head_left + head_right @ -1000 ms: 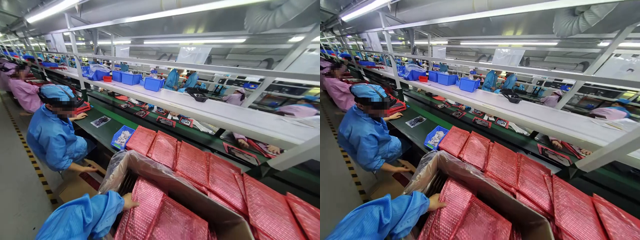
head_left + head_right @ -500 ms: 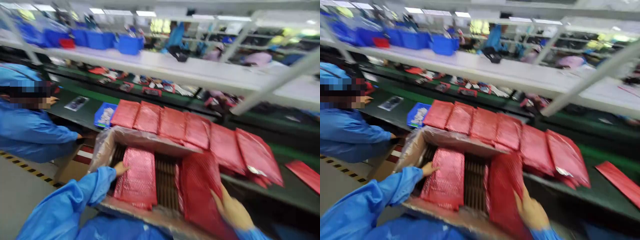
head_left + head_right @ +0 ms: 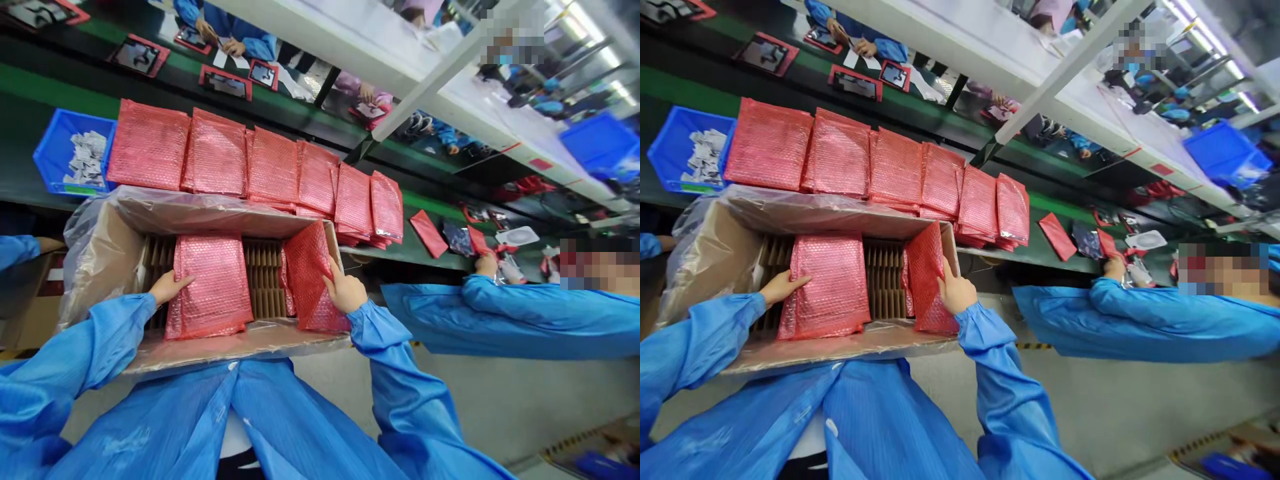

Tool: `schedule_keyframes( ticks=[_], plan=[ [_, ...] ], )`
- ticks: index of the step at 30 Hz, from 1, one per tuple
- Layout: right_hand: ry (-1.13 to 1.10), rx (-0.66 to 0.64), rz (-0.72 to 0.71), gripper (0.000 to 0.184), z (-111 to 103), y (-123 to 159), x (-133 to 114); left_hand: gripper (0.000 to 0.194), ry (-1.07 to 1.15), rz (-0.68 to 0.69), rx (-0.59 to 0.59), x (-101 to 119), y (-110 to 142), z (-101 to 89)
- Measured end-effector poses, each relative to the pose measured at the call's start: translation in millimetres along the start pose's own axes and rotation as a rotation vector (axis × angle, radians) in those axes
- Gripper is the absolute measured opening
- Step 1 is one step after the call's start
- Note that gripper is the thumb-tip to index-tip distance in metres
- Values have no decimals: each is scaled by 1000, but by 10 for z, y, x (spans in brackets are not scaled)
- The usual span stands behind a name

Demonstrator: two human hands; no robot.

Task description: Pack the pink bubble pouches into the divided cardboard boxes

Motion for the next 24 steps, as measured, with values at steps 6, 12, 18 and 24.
schedule_keyframes(
  ticks=[6,12,18,24],
  plan=[
    [3,-26,-31,65,-61,-86,-177,74,29,-12,-21,3,1,12],
    [-45,-154,-70,69,427,-541,-672,80,-21,16,-24,16,5,20],
    [-110,-224,-109,86,970,-747,-971,83,-83,13,-26,-30,-27,16],
    [-132,-251,-100,72,1132,-692,-1112,72,-108,26,-15,-22,-23,9]
  ],
)
Point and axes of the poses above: each hand's wrist, its own y-axis away from the middle knuckle, its own z-axis out of the palm, x = y × z, the point moved 3 cm from there along -y, towards the middle knuckle, and after that the axes turned 2 degrees about -y, right-handed, at the moved point
